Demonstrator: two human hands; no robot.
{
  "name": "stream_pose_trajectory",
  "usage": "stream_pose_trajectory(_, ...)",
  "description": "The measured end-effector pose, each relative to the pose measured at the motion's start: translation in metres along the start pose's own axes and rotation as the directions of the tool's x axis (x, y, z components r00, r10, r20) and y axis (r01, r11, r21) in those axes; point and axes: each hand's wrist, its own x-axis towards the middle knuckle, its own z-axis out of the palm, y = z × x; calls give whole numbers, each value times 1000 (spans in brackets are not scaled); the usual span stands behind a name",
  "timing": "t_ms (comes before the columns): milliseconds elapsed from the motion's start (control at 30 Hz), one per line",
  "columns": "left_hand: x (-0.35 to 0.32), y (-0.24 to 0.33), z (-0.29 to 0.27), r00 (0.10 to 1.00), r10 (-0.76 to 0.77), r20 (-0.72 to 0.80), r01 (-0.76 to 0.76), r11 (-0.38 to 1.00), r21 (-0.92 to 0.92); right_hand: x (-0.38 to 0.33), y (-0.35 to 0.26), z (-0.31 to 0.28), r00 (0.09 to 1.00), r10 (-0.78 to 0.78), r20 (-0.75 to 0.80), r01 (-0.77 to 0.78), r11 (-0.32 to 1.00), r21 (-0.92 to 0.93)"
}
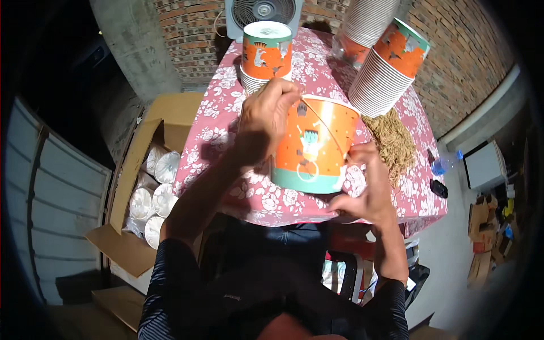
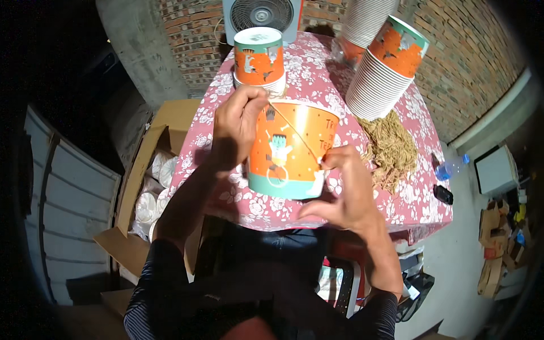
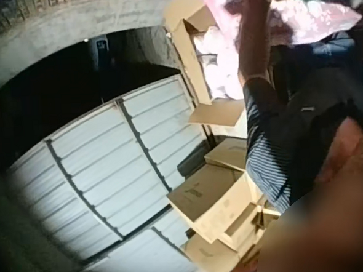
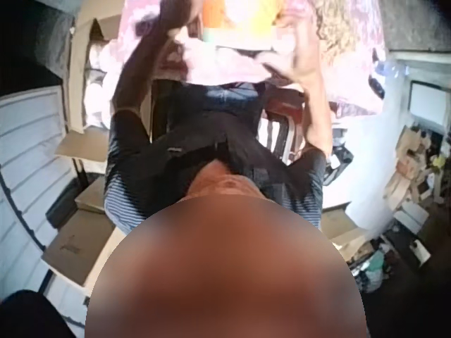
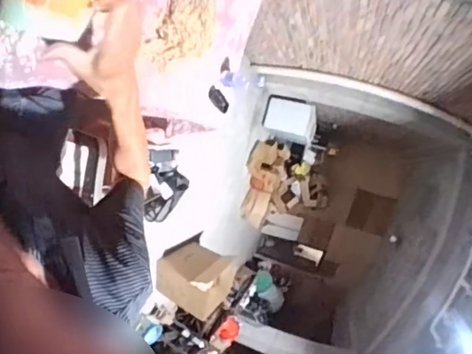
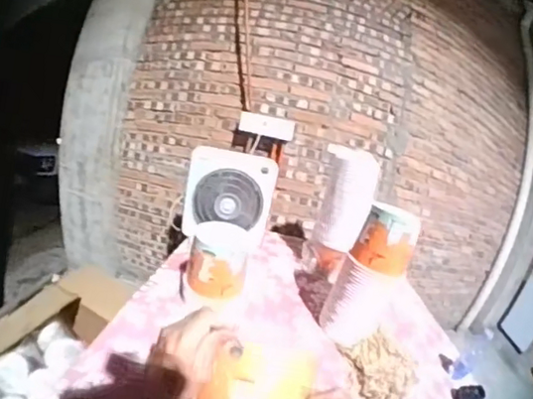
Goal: Attaching cords to paper buckets to form handles.
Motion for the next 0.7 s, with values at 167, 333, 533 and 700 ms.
stream_pose_trajectory(167, 28, -30, -15, 949, -297, 110, 303, 952, -47, 25, 26, 25, 999, -9, -35, 2, 981, -195)
stream_pose_trajectory(333, 82, -87, -67, 965, -2, -262, 20, 998, 66, 143, 46, 29, 845, 506, -173, -433, 837, 334)
stream_pose_trajectory(533, 128, -55, -43, 891, 453, -30, -386, 790, 477, 267, 144, 49, 794, 607, -35, -375, 535, 757)
stream_pose_trajectory(700, 162, -114, -20, 908, 261, 328, -413, 692, 593, 280, 169, 103, 613, 767, 189, -673, 382, 633)
